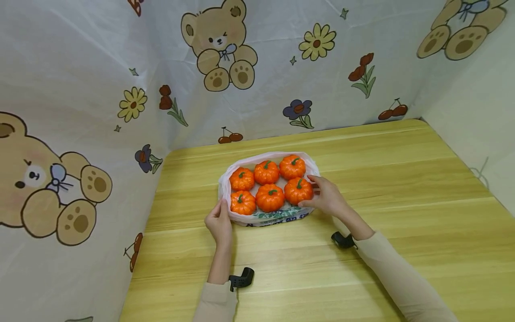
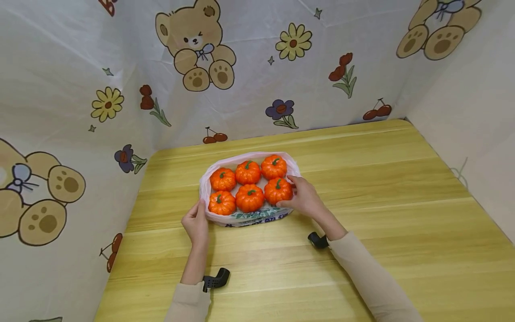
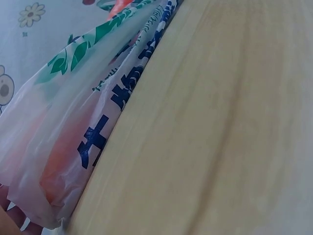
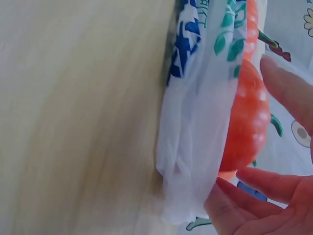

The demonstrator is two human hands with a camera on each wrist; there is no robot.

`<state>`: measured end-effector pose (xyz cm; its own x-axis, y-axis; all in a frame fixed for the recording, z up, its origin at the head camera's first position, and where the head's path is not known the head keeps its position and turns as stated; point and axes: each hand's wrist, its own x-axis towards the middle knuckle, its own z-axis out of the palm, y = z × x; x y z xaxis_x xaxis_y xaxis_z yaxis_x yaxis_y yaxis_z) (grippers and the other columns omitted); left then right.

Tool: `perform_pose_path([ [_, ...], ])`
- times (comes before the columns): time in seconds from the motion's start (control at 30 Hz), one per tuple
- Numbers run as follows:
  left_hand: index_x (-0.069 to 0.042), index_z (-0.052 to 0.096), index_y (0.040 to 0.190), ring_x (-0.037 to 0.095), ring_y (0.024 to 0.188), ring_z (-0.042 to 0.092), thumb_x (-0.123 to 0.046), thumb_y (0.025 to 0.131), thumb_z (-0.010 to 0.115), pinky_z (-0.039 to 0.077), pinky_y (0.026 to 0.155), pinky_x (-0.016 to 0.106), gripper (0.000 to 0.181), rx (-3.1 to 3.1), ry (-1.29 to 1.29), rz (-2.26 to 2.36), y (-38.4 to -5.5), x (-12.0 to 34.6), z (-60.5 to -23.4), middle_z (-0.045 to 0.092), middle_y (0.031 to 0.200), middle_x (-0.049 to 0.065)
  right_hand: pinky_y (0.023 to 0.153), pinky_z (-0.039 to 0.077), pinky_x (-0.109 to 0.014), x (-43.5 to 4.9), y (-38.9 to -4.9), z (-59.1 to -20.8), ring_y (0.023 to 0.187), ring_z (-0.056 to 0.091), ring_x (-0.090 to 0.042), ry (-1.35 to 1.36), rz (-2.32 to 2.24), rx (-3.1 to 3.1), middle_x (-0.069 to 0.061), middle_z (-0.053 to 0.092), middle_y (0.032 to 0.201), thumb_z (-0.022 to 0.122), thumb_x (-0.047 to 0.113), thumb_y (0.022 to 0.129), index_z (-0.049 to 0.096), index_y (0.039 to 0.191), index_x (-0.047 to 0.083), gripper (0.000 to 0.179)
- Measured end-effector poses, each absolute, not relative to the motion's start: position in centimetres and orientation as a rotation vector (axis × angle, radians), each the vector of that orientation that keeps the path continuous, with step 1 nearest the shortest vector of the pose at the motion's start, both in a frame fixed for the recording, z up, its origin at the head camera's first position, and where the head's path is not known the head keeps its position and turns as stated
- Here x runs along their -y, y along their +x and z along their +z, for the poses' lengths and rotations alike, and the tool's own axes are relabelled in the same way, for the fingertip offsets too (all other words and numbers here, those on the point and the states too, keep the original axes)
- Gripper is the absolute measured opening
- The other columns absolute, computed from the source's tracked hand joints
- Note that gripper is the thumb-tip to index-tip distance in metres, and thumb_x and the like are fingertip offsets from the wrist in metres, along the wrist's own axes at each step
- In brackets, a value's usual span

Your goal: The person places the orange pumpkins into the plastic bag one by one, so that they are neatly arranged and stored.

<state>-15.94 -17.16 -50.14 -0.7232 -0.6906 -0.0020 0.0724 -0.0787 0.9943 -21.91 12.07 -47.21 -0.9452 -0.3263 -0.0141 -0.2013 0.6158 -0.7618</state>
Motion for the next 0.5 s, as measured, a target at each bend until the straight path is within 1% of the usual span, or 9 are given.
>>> perform_pose_path([
  [0.1, 0.005, 0.067, 0.116, 0.025, 0.121, 0.06, -0.008, 0.091, 0.067, 0.052, 0.091, 0.014, 0.028, 1.65, 0.64, -1.898, -15.9, 17.1, -50.0, 0.066, 0.121, 0.019, 0.097, 0.052, -0.052, -12.9, -21.8, -47.0, 0.119, 0.056, -0.044, -0.439, -1.297, -2.672, -0.03, 0.047, 0.142, 0.085, 0.023, 0.076, 0.041, 0.141, -0.011, 0.086],
  [0.2, 0.003, 0.067, 0.119, 0.023, 0.121, 0.06, -0.01, 0.093, 0.065, 0.051, 0.092, 0.015, 0.029, 1.712, 0.62, -1.865, -15.8, 17.4, -49.5, 0.066, 0.123, 0.017, 0.097, 0.051, -0.053, -13.9, -21.9, -46.5, 0.122, 0.053, -0.046, -0.451, -1.346, -2.684, -0.031, 0.046, 0.141, 0.082, 0.021, 0.08, 0.041, 0.14, -0.012, 0.079],
  [0.27, 0.004, 0.064, 0.122, 0.025, 0.124, 0.058, -0.012, 0.095, 0.062, 0.051, 0.098, 0.023, 0.031, 1.822, 0.592, -1.79, -15.6, 17.9, -48.9, 0.064, 0.126, 0.018, 0.099, 0.049, -0.055, -14.9, -22.0, -46.1, 0.125, 0.049, -0.048, -0.456, -1.343, -2.717, -0.032, 0.044, 0.143, 0.079, 0.02, 0.083, 0.04, 0.141, -0.012, 0.077],
  [0.33, 0.005, 0.06, 0.127, 0.028, 0.13, 0.053, -0.015, 0.099, 0.056, 0.046, 0.107, 0.033, 0.035, 2.011, 0.535, -1.647, -15.5, 18.8, -48.3, 0.06, 0.133, 0.019, 0.103, 0.045, -0.059, -16.1, -22.2, -45.7, 0.13, 0.043, -0.05, -0.477, -1.287, -2.79, -0.033, 0.04, 0.146, 0.076, 0.022, 0.086, 0.039, 0.142, -0.012, 0.076],
  [0.4, 0.007, 0.053, 0.134, 0.033, 0.138, 0.043, -0.02, 0.102, 0.049, 0.036, 0.115, 0.046, 0.042, 2.241, 0.449, -1.447, -15.5, 20.0, -47.6, 0.051, 0.142, 0.021, 0.107, 0.038, -0.063, -17.4, -22.3, -45.3, 0.134, 0.036, -0.052, -0.491, -1.195, -2.884, -0.034, 0.035, 0.149, 0.074, 0.024, 0.088, 0.036, 0.144, -0.012, 0.077],
  [0.43, 0.007, 0.048, 0.138, 0.037, 0.141, 0.036, -0.023, 0.103, 0.047, 0.03, 0.118, 0.051, 0.046, 2.35, 0.395, -1.333, -15.6, 20.6, -47.2, 0.046, 0.147, 0.022, 0.109, 0.035, -0.065, -18.1, -22.4, -45.1, 0.136, 0.033, -0.053, -0.498, -1.132, -2.944, -0.035, 0.033, 0.15, 0.074, 0.025, 0.088, 0.034, 0.144, -0.012, 0.078],
  [0.5, 0.006, 0.039, 0.144, 0.041, 0.146, 0.024, -0.029, 0.104, 0.042, 0.021, 0.119, 0.059, 0.053, 2.549, 0.287, -1.079, -15.8, 21.9, -46.5, 0.035, 0.154, 0.022, 0.109, 0.029, -0.069, -19.4, -22.6, -44.8, 0.137, 0.028, -0.055, -0.519, -0.967, -3.075, -0.036, 0.029, 0.151, 0.073, 0.028, 0.088, 0.033, 0.145, -0.012, 0.08],
])
